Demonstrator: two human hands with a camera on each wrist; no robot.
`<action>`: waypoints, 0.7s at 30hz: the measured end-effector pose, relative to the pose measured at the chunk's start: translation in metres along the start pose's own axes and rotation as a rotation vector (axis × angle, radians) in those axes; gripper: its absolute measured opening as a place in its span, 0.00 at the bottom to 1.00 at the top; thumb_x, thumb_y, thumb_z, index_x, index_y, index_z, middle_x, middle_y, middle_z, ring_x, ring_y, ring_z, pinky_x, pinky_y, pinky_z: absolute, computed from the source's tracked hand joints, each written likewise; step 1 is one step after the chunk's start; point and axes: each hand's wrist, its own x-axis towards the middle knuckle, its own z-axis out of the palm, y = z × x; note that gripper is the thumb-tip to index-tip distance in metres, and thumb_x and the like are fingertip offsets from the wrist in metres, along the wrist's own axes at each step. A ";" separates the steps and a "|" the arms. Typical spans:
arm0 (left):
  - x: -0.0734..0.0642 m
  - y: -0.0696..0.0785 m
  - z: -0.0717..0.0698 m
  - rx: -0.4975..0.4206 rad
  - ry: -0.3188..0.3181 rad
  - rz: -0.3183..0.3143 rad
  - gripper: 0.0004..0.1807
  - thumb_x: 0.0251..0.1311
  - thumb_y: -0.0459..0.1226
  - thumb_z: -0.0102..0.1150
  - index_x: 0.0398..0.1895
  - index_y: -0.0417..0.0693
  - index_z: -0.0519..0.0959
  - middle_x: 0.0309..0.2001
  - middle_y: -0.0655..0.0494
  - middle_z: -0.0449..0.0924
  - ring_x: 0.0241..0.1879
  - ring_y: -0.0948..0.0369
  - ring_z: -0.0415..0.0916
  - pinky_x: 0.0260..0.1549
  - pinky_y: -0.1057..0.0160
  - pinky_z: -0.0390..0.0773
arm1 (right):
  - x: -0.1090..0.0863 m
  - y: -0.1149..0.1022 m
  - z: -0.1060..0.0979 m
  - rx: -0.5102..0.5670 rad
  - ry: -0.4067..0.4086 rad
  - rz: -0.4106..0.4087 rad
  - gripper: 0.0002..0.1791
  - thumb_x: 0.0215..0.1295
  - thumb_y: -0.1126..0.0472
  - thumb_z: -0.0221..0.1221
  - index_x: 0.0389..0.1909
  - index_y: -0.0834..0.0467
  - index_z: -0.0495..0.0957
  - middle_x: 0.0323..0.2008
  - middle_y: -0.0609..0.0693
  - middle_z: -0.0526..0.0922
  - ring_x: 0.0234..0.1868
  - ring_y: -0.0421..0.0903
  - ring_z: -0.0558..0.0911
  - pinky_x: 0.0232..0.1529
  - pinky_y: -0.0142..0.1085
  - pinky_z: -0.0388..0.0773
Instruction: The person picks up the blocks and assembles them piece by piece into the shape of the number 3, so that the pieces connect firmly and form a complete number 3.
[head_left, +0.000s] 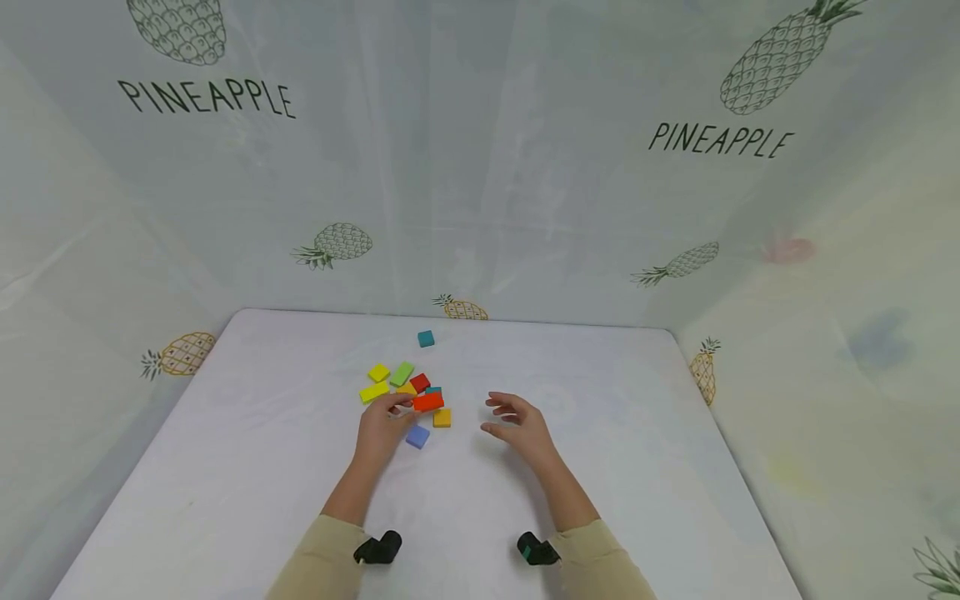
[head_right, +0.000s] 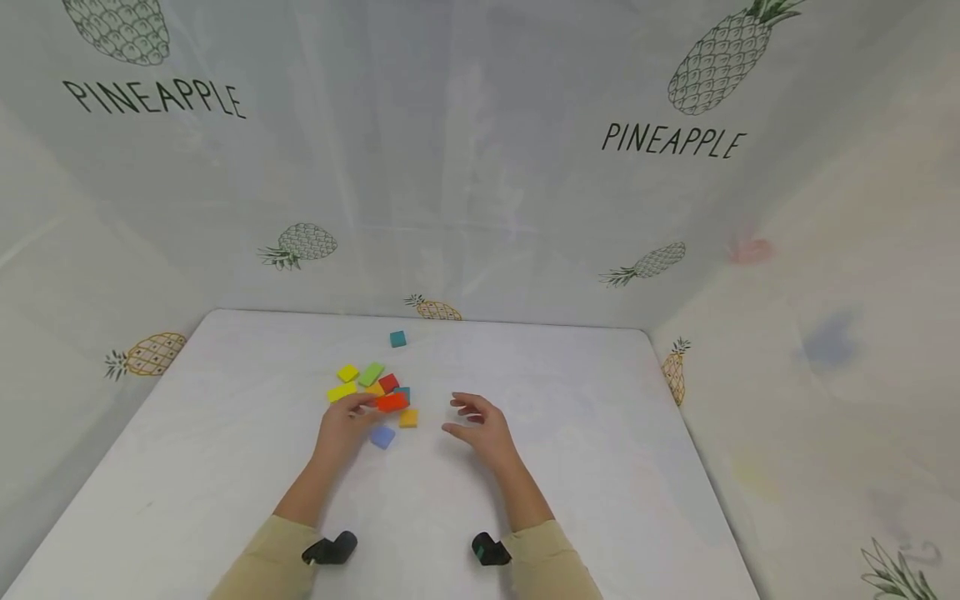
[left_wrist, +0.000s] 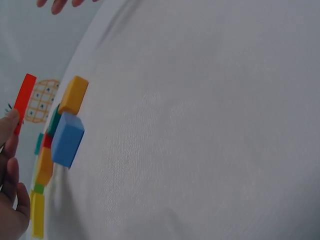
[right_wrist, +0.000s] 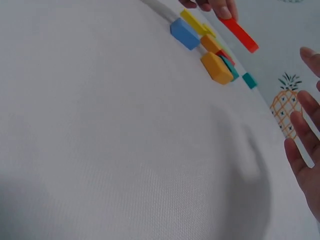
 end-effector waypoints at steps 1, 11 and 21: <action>-0.001 0.003 0.003 0.000 -0.005 0.002 0.18 0.57 0.37 0.69 0.52 0.46 0.82 0.42 0.54 0.78 0.43 0.54 0.69 0.36 0.62 0.73 | -0.001 -0.002 -0.002 -0.006 0.001 -0.007 0.27 0.54 0.70 0.69 0.57 0.68 0.76 0.50 0.65 0.80 0.52 0.66 0.75 0.57 0.58 0.69; -0.009 0.022 0.033 0.010 -0.032 0.090 0.16 0.56 0.36 0.70 0.49 0.47 0.84 0.41 0.56 0.79 0.42 0.56 0.70 0.37 0.62 0.74 | 0.005 0.038 -0.018 -0.026 0.066 0.053 0.30 0.52 0.68 0.71 0.58 0.64 0.76 0.49 0.56 0.83 0.50 0.55 0.78 0.56 0.47 0.72; -0.017 0.034 0.064 0.011 -0.055 0.113 0.16 0.55 0.35 0.70 0.48 0.50 0.84 0.39 0.59 0.79 0.41 0.58 0.70 0.39 0.62 0.75 | 0.000 0.051 -0.036 -0.044 0.085 0.081 0.30 0.53 0.66 0.72 0.59 0.64 0.76 0.49 0.58 0.82 0.48 0.55 0.79 0.54 0.45 0.74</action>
